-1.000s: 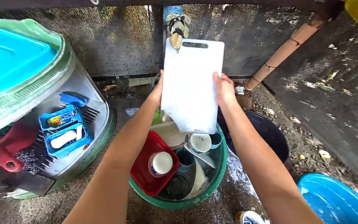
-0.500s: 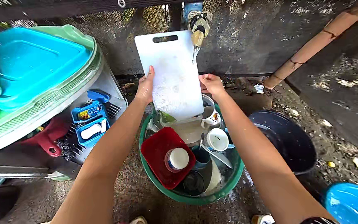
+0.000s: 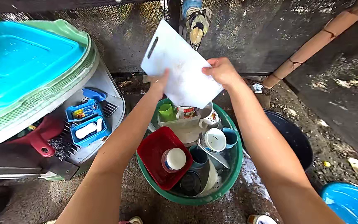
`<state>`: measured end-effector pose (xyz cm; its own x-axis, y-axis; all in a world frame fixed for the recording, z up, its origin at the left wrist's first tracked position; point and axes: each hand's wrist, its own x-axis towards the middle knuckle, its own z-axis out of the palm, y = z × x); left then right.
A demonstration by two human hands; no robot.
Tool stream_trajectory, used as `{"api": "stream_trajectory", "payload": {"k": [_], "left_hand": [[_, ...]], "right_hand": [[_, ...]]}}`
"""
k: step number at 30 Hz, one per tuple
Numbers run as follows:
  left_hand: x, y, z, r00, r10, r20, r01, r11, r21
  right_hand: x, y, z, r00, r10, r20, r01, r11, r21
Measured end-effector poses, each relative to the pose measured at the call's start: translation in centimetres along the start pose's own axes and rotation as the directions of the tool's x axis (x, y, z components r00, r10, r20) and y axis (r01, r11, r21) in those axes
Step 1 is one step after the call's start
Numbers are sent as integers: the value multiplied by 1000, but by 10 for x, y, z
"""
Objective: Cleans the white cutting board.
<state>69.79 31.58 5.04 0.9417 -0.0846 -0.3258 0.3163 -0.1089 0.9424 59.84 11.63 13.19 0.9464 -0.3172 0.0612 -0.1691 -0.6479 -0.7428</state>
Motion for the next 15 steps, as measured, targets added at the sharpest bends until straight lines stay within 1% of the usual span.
{"api": "stream_trajectory", "payload": {"k": [1, 3, 4, 5, 6, 7, 8, 9, 10, 11, 14, 15], "left_hand": [[-11, 9, 8, 993, -39, 109, 42, 999, -32], [-26, 27, 17, 941, -19, 339, 76, 984, -158], [-33, 37, 21, 923, -8, 385, 111, 963, -246], [-37, 44, 23, 928, -27, 370, 161, 928, -336], [-38, 45, 24, 943, -70, 327, 216, 873, -436], [-36, 39, 24, 958, -95, 269, 230, 817, -528], [-31, 28, 23, 974, -81, 214, 197, 772, -604], [-24, 16, 20, 984, -30, 176, 138, 751, -646], [-18, 1, 15, 988, 24, 153, 83, 751, -655], [-11, -15, 9, 991, 58, 124, 36, 766, -642], [8, -54, -13, 997, 69, 29, -42, 835, -548], [10, -61, -17, 998, 60, 2, -51, 855, -516]], "right_hand": [[-10, -13, -3, 1000, 0, -26, -4, 988, -152], [-44, -42, 3, 998, -28, -52, 3, 902, -431], [-63, -51, 13, 997, -62, -55, 23, 844, -536], [-78, -56, 25, 994, -105, -37, 60, 790, -611], [-91, -55, 36, 989, -148, 9, 120, 761, -637], [-99, -49, 43, 980, -180, 81, 191, 771, -607], [-100, -42, 44, 968, -177, 176, 245, 807, -537], [-96, -31, 42, 952, -161, 261, 267, 855, -445], [-89, -19, 38, 941, -147, 304, 257, 895, -364], [-82, -7, 35, 949, -122, 290, 222, 914, -340], [-55, 31, 25, 994, -1, 111, 48, 908, -417], [-47, 40, 22, 995, 42, 93, -1, 914, -405]]}}
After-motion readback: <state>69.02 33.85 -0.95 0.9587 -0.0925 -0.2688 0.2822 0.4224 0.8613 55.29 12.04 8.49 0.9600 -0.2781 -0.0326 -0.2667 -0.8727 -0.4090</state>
